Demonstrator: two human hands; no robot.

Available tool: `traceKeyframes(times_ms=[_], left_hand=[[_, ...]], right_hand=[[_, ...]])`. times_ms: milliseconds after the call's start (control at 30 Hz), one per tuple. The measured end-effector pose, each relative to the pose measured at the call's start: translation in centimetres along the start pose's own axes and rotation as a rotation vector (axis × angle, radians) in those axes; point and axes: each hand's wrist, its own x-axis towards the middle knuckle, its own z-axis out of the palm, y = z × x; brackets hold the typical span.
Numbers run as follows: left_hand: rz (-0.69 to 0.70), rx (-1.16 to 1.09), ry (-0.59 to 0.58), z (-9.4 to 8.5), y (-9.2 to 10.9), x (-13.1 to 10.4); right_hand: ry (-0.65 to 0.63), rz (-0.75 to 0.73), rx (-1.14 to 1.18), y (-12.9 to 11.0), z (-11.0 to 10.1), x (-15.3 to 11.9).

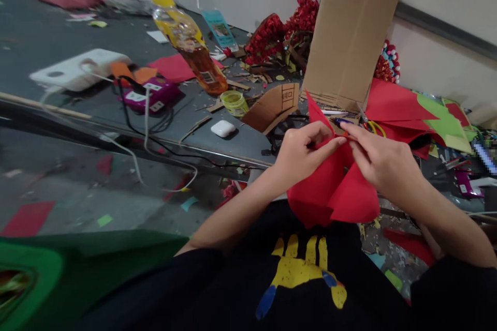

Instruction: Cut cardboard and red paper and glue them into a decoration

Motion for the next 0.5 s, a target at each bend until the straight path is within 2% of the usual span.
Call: traceKeyframes(times_ms=[300, 500], left_hand=[[0.048, 0.335, -0.134, -1.9, 1.1, -0.1], [-0.017, 0.500, -0.372, -3.6, 2.6, 1.4]], right_hand=[[-0.019, -0.125, -0.281, -0.1, -1.7, 0.2], [-0.149, -0.220, -0.407, -0.9, -3.8, 1.4]])
